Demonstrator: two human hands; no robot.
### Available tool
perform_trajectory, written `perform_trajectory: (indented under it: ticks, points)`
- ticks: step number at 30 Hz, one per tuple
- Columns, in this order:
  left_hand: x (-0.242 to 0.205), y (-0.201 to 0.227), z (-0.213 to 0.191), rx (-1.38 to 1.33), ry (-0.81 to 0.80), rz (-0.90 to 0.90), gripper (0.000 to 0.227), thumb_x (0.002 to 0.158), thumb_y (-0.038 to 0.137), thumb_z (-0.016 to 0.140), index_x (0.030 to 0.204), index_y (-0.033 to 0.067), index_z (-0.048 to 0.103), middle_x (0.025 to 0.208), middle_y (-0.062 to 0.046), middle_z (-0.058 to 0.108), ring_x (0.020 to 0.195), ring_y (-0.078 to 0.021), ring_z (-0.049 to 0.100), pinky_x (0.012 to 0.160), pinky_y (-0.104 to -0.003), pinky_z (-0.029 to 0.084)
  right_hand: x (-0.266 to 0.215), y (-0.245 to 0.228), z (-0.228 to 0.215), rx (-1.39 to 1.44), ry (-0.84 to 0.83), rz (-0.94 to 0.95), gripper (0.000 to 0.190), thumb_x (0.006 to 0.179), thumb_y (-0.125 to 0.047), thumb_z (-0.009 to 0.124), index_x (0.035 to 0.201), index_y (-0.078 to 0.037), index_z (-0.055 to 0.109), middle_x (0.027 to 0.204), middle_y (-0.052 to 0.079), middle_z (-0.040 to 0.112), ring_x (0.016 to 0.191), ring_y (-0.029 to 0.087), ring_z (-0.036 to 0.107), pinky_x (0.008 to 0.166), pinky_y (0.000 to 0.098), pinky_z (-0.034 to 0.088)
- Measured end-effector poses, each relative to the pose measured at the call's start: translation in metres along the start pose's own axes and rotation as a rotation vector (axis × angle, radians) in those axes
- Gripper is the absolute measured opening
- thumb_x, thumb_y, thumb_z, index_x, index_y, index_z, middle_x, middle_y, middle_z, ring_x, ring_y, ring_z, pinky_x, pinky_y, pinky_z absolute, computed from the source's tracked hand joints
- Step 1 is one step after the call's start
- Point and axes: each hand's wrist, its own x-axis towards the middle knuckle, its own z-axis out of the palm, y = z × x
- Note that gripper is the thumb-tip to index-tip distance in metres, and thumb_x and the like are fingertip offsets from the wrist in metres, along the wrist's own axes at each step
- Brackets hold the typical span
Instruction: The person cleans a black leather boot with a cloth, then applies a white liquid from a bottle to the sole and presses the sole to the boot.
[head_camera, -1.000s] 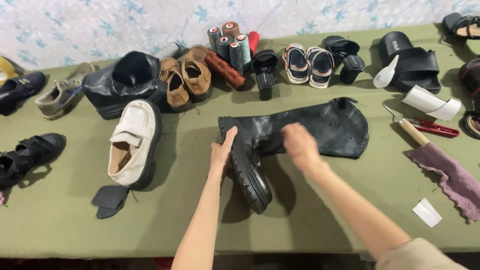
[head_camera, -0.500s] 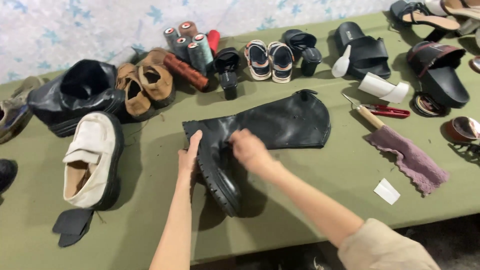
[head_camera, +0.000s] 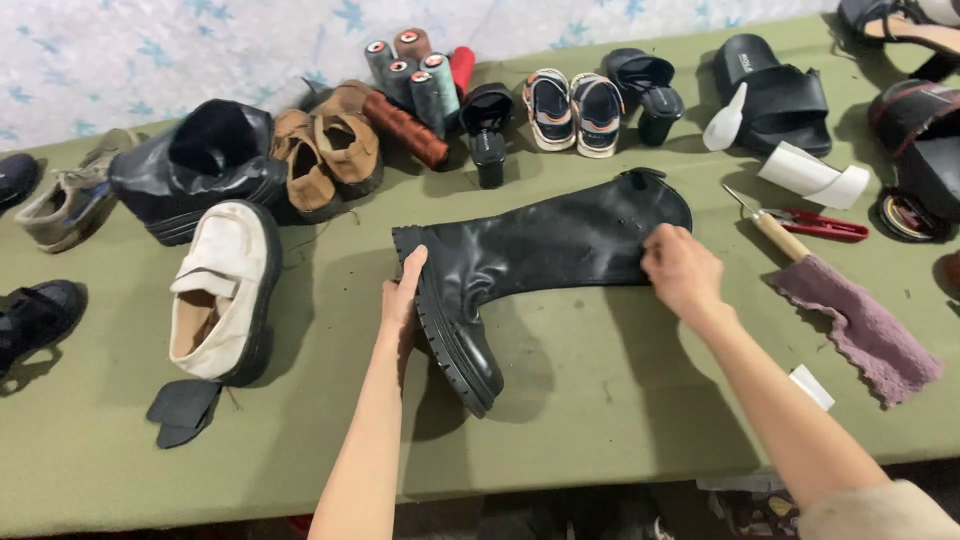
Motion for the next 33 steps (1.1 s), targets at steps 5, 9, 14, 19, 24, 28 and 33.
perform_trajectory:
  ticks: [5, 9, 14, 19, 24, 28, 33]
  points:
    - [0.004, 0.001, -0.005, -0.108, -0.023, -0.019, 0.133, 0.076, 0.081, 0.063, 0.157, -0.0109, 0.013, 0.161, -0.035, 0.021, 0.149, -0.049, 0.029, 0.119, -0.064, 0.031, -0.046, -0.02, -0.045, 0.176, 0.083, -0.025, 0.014, 0.098, -0.014, 0.061, 0.111, -0.019, 0.063, 0.097, 0.002, 0.06, 0.088, 0.028, 0.069, 0.079, 0.0434, 0.056]
    - [-0.011, 0.01, -0.002, -0.334, -0.07, -0.016, 0.113, 0.084, 0.073, 0.06, 0.157, -0.0067, 0.027, 0.154, -0.032, 0.038, 0.141, -0.045, 0.045, 0.112, -0.057, 0.045, -0.081, -0.041, -0.032, 0.371, 0.254, -0.157, 0.015, 0.1, -0.008, 0.065, 0.11, -0.018, 0.062, 0.087, 0.002, 0.054, 0.081, 0.026, 0.062, 0.073, 0.0412, 0.052]
    - [-0.017, 0.006, -0.008, -0.539, -0.111, 0.025, 0.092, 0.085, 0.068, 0.058, 0.152, 0.0067, 0.039, 0.147, -0.022, 0.045, 0.132, -0.0398, 0.049, 0.108, -0.051, 0.044, -0.086, -0.031, -0.018, 0.38, 0.318, -0.114, 0.014, 0.1, -0.005, 0.065, 0.108, -0.016, 0.07, 0.097, 0.004, 0.062, 0.077, 0.022, 0.061, 0.076, 0.037, 0.052]
    - [0.01, -0.022, -0.018, -0.686, -0.031, 0.071, 0.053, 0.097, 0.054, 0.048, 0.116, 0.0081, 0.066, 0.099, -0.012, 0.071, 0.086, -0.0235, 0.066, 0.084, -0.041, 0.058, -0.089, -0.045, -0.037, 0.572, 0.208, 0.068, 0.012, 0.108, -0.003, 0.058, 0.107, -0.009, 0.068, 0.107, 0.008, 0.064, 0.068, 0.018, 0.068, 0.078, 0.0304, 0.053]
    - [0.016, -0.038, -0.011, -0.909, -0.111, 0.263, 0.056, 0.089, 0.057, 0.057, 0.118, 0.0084, 0.06, 0.095, -0.012, 0.068, 0.079, -0.0236, 0.067, 0.075, -0.041, 0.06, -0.088, -0.042, -0.035, 0.612, 0.181, 0.105, 0.014, 0.104, -0.003, 0.058, 0.108, -0.007, 0.07, 0.105, 0.009, 0.069, 0.079, 0.02, 0.07, 0.086, 0.0324, 0.055]
    - [-0.01, -0.02, -0.003, -0.779, -0.084, 0.269, 0.052, 0.092, 0.056, 0.051, 0.116, 0.0117, 0.062, 0.106, -0.009, 0.065, 0.092, -0.0208, 0.062, 0.086, -0.04, 0.054, -0.087, -0.044, -0.035, 0.677, 0.199, 0.131, 0.016, 0.104, -0.001, 0.055, 0.108, -0.005, 0.069, 0.107, 0.011, 0.065, 0.073, 0.022, 0.069, 0.08, 0.0326, 0.06]
    - [-0.015, -0.015, 0.004, -0.714, -0.232, 0.453, 0.037, 0.1, 0.047, 0.049, 0.087, 0.0147, 0.062, 0.078, -0.003, 0.064, 0.066, -0.0148, 0.06, 0.064, -0.036, 0.055, -0.084, -0.03, -0.024, 0.551, 0.282, 0.09, 0.015, 0.108, -0.003, 0.06, 0.111, -0.011, 0.072, 0.104, 0.008, 0.061, 0.108, 0.016, 0.052, 0.076, 0.0352, 0.049]
